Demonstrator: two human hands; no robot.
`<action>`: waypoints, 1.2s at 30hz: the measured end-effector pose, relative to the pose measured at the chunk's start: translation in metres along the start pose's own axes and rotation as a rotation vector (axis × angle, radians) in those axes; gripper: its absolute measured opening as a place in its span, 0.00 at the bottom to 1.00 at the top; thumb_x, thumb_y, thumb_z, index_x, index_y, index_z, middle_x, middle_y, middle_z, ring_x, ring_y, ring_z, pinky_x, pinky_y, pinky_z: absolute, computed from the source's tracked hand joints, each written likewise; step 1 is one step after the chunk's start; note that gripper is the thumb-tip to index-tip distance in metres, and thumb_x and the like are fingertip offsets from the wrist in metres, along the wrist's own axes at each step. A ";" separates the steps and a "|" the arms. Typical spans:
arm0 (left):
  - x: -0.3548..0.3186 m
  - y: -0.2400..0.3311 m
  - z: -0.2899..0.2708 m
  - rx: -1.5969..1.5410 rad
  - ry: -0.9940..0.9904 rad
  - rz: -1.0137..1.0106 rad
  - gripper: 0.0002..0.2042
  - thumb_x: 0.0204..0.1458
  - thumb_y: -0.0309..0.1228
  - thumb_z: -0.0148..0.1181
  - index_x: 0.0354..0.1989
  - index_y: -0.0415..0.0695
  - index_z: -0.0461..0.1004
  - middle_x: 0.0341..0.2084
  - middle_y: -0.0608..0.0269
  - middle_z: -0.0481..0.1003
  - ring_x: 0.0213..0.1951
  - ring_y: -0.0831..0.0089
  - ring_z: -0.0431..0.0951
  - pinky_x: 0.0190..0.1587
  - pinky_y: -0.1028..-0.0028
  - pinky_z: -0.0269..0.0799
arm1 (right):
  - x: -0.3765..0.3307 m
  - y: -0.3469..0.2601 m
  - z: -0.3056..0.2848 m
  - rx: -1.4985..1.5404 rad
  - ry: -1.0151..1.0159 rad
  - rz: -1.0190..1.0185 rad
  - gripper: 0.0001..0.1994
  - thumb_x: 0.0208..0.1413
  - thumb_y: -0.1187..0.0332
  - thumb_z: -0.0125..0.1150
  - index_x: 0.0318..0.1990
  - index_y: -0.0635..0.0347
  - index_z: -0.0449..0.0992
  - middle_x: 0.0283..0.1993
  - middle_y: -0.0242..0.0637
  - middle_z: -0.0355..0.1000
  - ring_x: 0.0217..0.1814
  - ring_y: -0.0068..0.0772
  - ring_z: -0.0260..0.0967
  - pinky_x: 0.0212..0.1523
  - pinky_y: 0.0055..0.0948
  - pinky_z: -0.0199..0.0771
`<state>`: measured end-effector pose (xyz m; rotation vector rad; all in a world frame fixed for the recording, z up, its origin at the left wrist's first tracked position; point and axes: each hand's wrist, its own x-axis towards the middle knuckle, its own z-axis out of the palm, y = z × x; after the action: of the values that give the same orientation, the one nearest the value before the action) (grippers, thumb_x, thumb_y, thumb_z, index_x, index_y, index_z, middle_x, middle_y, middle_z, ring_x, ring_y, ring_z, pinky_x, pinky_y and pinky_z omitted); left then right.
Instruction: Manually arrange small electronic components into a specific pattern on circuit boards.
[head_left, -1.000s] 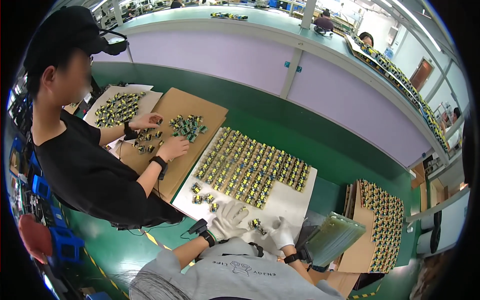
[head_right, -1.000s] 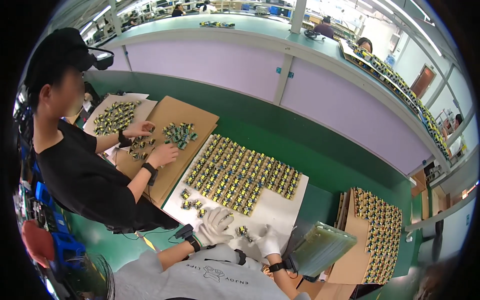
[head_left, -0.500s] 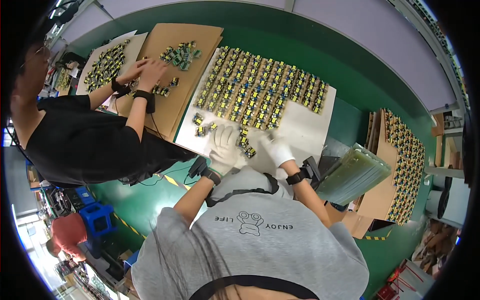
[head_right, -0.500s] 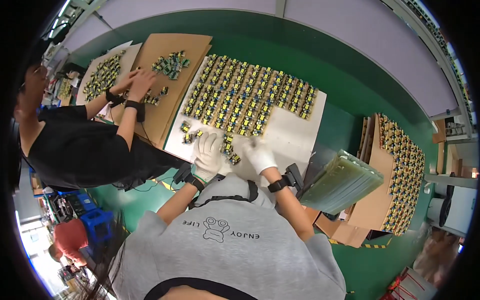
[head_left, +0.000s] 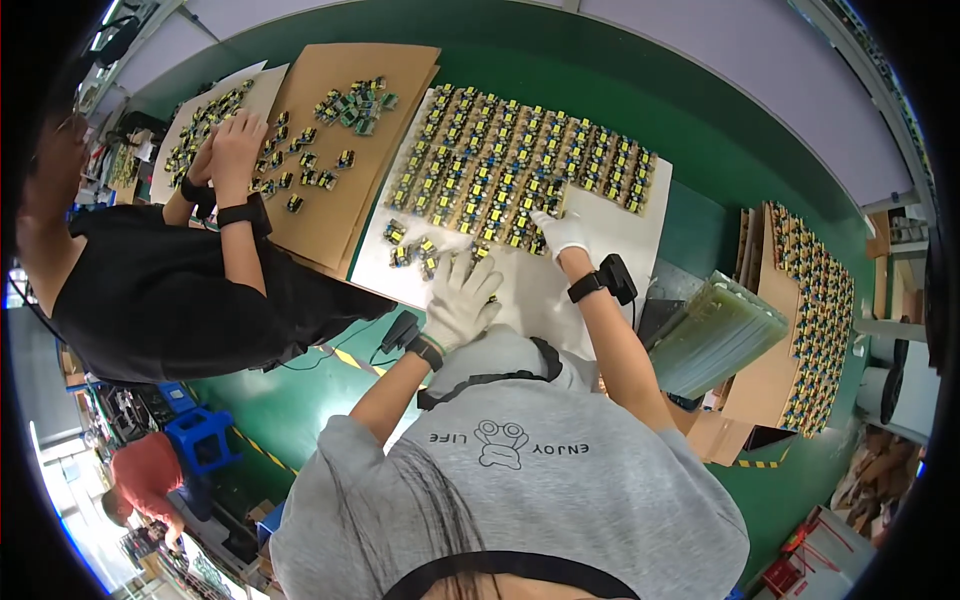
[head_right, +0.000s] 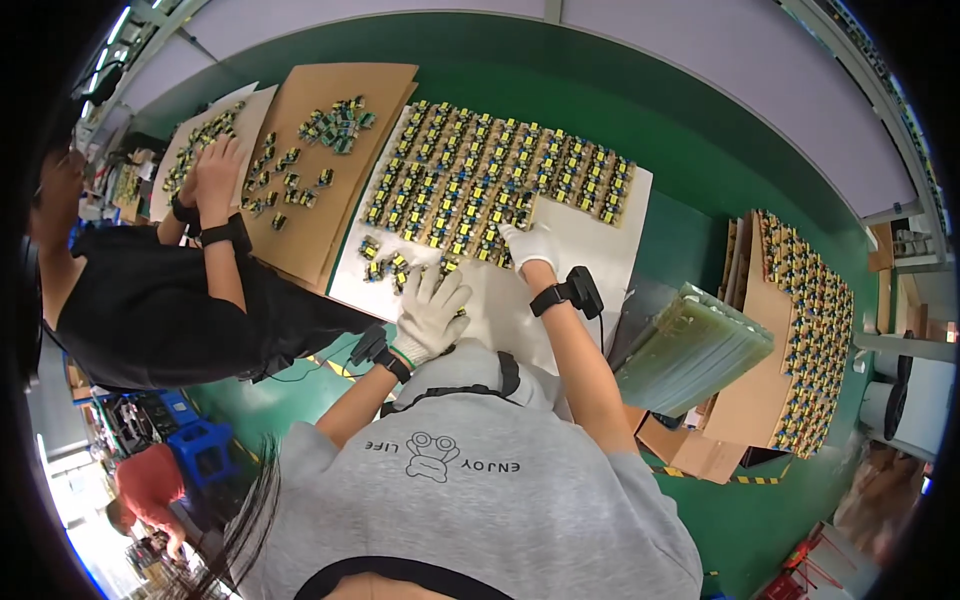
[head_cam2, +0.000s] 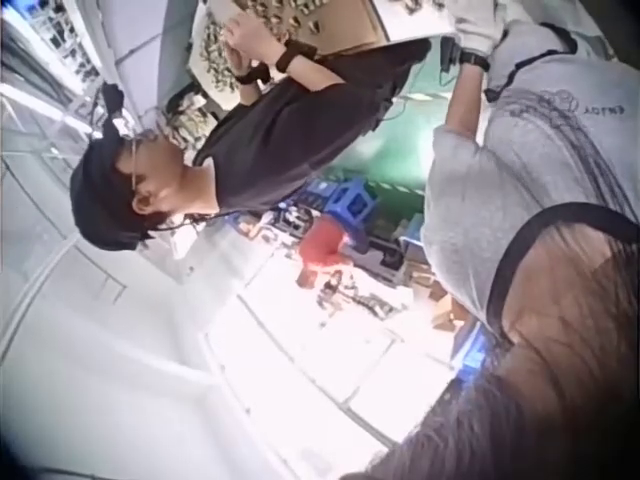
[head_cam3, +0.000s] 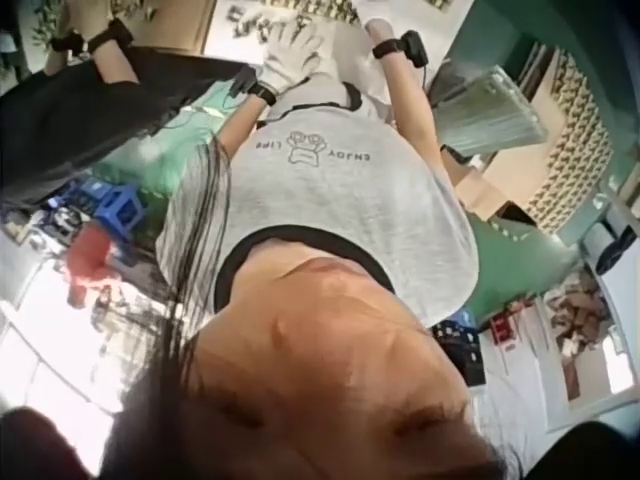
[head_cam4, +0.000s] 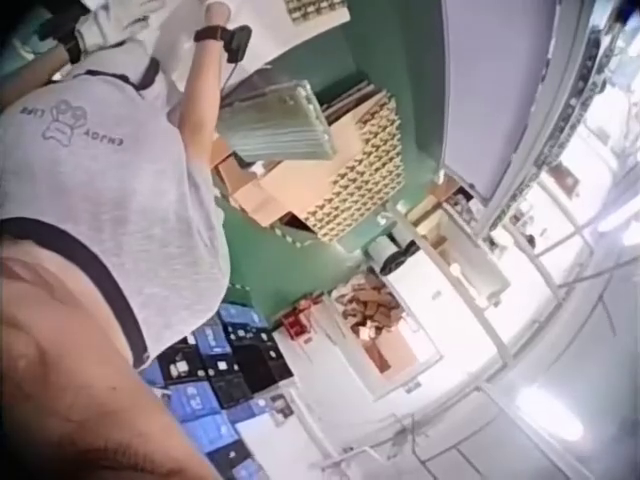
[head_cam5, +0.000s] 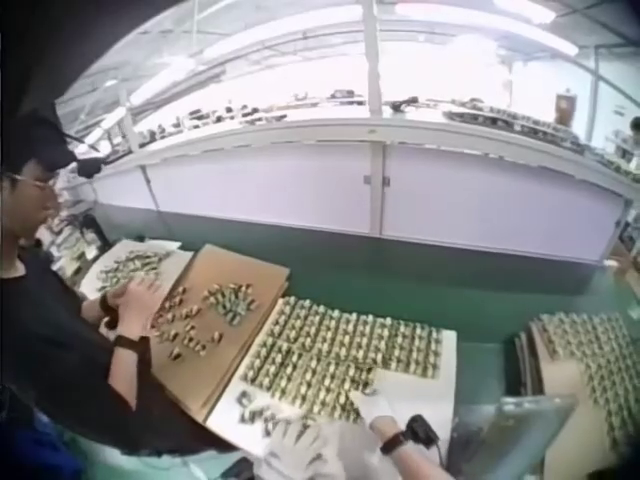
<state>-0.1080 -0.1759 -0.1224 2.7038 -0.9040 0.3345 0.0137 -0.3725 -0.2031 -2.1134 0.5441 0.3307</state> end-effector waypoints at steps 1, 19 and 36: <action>-0.002 0.001 0.000 -0.004 0.000 0.000 0.22 0.34 0.40 0.59 0.40 0.46 0.68 0.45 0.55 0.66 0.48 0.52 0.63 0.53 0.49 0.55 | -0.019 -0.016 -0.011 -0.064 -0.017 0.058 0.34 0.46 0.54 0.65 0.48 0.82 0.64 0.39 0.45 0.73 0.34 0.34 0.72 0.32 0.32 0.71; 0.043 0.042 -0.003 0.092 -0.026 -0.067 0.29 0.37 0.42 0.61 0.50 0.45 0.67 0.50 0.49 0.63 0.50 0.49 0.61 0.53 0.50 0.54 | -0.230 0.144 -0.133 0.278 1.190 -0.107 0.13 0.57 0.65 0.53 0.42 0.67 0.64 0.34 0.36 0.67 0.34 0.22 0.62 0.36 0.26 0.66; 0.048 0.053 0.034 -0.003 0.105 0.041 0.27 0.44 0.43 0.57 0.53 0.44 0.64 0.57 0.48 0.56 0.58 0.46 0.53 0.59 0.47 0.47 | -0.193 0.175 -0.137 0.048 1.293 -0.013 0.13 0.59 0.63 0.46 0.36 0.67 0.66 0.28 0.43 0.65 0.29 0.37 0.62 0.35 0.33 0.63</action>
<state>-0.0989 -0.2541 -0.1304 2.6397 -0.9294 0.4784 -0.2370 -0.5236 -0.1690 -2.0561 1.2122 -1.1339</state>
